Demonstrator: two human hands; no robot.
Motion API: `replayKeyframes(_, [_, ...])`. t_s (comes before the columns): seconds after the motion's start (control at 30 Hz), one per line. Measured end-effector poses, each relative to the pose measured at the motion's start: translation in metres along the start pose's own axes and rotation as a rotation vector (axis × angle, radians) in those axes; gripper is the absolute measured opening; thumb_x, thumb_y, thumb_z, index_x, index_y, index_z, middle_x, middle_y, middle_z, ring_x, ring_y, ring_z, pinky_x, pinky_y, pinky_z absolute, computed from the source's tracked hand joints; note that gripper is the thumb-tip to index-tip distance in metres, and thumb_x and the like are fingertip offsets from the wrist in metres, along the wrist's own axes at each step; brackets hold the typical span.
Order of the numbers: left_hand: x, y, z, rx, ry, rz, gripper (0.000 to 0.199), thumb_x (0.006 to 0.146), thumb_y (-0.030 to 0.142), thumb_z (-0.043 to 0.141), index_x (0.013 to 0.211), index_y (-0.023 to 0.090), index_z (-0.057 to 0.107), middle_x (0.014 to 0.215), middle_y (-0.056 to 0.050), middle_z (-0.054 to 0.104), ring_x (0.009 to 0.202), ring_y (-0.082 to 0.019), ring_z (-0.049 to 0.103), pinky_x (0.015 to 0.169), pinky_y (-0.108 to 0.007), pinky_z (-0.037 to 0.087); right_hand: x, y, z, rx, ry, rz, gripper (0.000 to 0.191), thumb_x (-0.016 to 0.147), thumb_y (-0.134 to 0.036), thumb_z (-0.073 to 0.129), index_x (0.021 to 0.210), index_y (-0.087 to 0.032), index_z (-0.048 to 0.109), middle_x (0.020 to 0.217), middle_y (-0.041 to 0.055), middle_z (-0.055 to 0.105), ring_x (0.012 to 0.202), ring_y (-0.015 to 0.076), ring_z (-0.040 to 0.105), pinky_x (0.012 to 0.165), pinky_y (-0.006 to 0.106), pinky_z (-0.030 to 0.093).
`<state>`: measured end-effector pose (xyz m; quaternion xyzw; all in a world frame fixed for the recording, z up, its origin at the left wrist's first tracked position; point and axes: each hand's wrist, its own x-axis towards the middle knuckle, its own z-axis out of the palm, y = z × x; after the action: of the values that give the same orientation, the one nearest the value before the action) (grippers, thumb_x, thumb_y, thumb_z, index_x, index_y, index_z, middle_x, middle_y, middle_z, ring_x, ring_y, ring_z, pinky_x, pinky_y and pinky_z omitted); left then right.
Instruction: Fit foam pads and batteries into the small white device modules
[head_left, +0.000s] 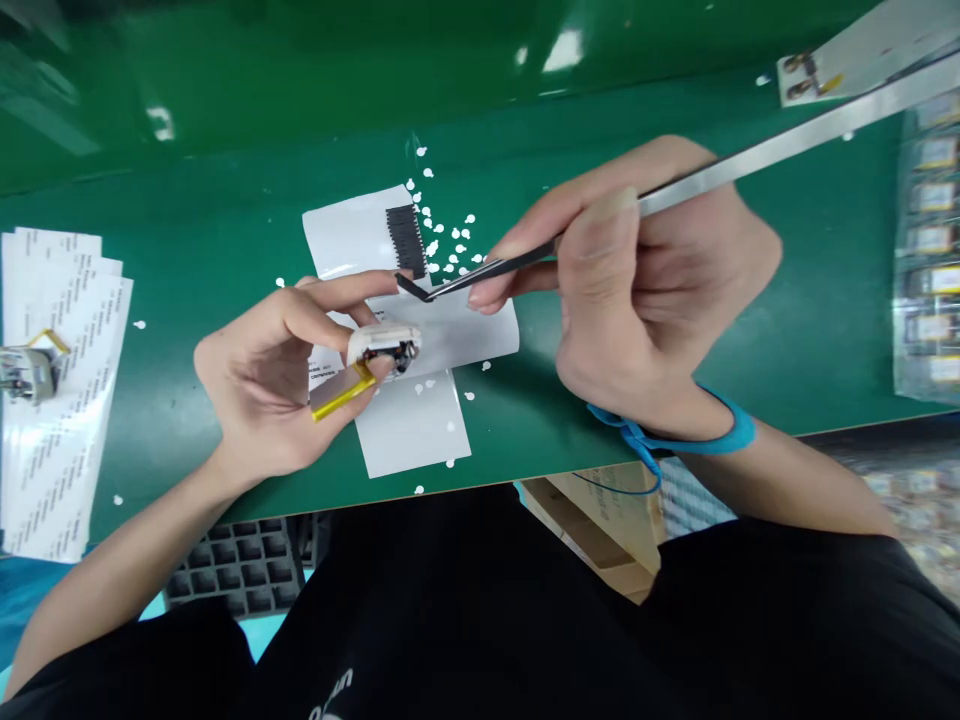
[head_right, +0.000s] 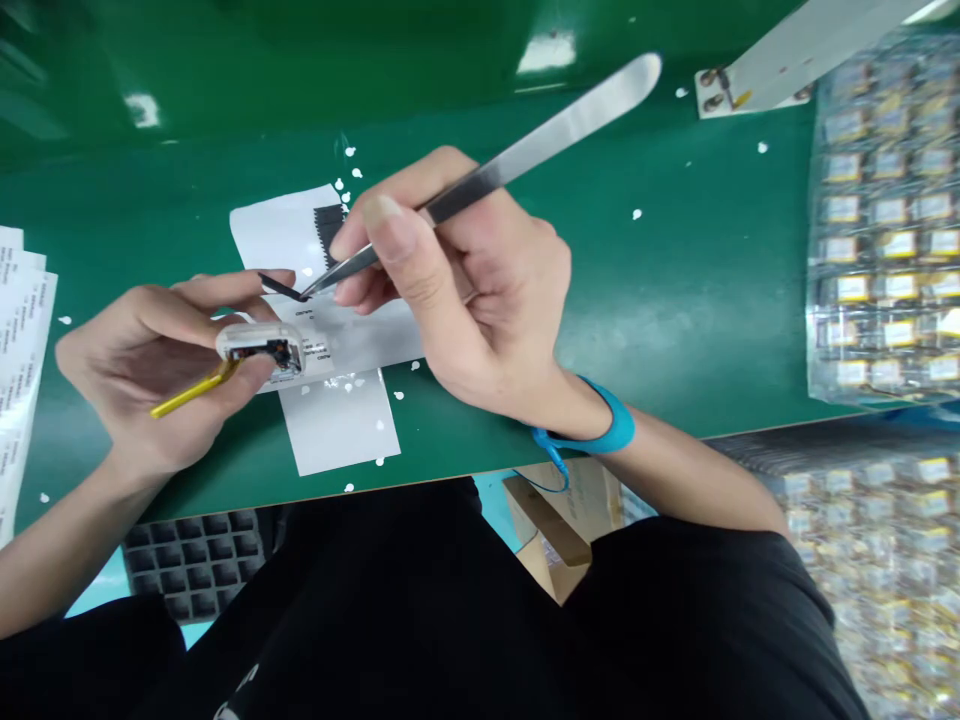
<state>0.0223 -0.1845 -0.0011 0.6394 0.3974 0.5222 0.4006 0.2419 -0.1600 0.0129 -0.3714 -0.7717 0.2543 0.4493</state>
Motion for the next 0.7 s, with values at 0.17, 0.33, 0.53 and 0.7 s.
replayKeyframes(0.17, [0.002, 0.001, 0.000, -0.003, -0.036, 0.017, 0.020, 0.078, 0.017, 0.090, 0.088, 0.031, 0.079, 0.110, -0.005, 0.082, 0.105, -0.029, 0.078, 0.076, -0.043, 0.065, 0.002, -0.009, -0.002, 0.007, -0.182, -0.104, 0.035, 0.095, -0.058, 0.075, 0.104, -0.024, 0.074, 0.097, 0.0063, 0.080, 0.108, 0.0323, 0.081, 0.101, 0.046, 0.071])
replayKeyframes(0.33, [0.002, -0.005, -0.001, -0.011, -0.080, 0.118, 0.020, 0.081, 0.016, 0.091, 0.094, 0.028, 0.081, 0.102, -0.005, 0.082, 0.087, -0.022, 0.078, 0.069, -0.036, 0.064, 0.000, 0.005, -0.004, 0.069, -0.200, -0.145, 0.023, 0.100, -0.047, 0.072, 0.103, -0.024, 0.075, 0.094, 0.0053, 0.081, 0.099, 0.0281, 0.083, 0.094, 0.041, 0.072])
replayKeyframes(0.53, [0.002, -0.010, -0.001, 0.003, -0.073, 0.201, 0.026, 0.077, 0.019, 0.095, 0.099, 0.024, 0.083, 0.105, -0.006, 0.083, 0.086, -0.022, 0.079, 0.069, -0.034, 0.063, -0.003, 0.017, 0.000, 0.293, 0.019, -0.119, 0.028, 0.105, -0.017, 0.053, 0.085, -0.024, 0.071, 0.088, 0.0006, 0.083, 0.067, 0.0145, 0.079, 0.061, 0.027, 0.069])
replayKeyframes(0.7, [0.001, -0.011, 0.000, 0.004, -0.074, 0.231, 0.025, 0.077, 0.019, 0.094, 0.098, 0.023, 0.083, 0.102, -0.007, 0.083, 0.083, -0.021, 0.079, 0.065, -0.031, 0.062, -0.002, 0.014, 0.004, 0.308, 0.056, -0.102, 0.034, 0.104, -0.013, 0.053, 0.076, -0.023, 0.068, 0.084, 0.0013, 0.082, 0.068, 0.0136, 0.079, 0.064, 0.025, 0.070])
